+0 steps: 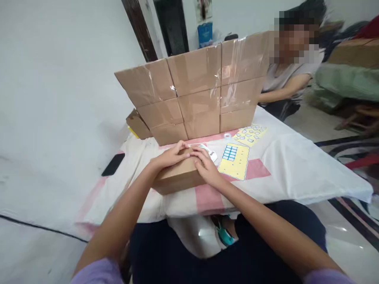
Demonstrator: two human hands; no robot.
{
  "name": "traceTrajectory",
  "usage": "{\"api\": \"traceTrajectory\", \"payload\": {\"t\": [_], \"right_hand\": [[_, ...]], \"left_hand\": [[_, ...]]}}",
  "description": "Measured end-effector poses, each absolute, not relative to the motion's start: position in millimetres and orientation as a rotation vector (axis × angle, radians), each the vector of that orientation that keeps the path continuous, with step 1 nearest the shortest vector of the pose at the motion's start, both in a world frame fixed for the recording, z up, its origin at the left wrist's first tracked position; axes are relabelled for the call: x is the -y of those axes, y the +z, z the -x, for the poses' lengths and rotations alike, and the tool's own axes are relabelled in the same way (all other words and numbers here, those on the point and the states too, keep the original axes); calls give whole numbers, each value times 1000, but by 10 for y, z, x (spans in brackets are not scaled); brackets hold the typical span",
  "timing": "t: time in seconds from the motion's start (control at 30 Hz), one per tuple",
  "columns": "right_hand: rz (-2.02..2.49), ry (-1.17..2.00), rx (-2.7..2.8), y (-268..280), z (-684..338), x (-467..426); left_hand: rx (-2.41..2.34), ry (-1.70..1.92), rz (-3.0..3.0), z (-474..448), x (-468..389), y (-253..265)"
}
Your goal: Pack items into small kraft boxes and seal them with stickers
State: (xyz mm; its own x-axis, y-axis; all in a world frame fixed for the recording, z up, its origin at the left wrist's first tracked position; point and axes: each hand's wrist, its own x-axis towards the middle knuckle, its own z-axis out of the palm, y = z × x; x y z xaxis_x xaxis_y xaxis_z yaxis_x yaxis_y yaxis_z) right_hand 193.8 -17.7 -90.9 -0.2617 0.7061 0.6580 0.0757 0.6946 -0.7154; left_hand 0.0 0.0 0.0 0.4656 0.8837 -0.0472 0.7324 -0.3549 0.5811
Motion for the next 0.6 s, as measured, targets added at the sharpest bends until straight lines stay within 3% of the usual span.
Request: {"api": "traceTrajectory", "payload": {"t": [0.6], "right_hand": [[688, 736, 1683, -719, -2294, 173]], "left_hand": [[-1380, 220, -2336, 88, -78, -109]]}}
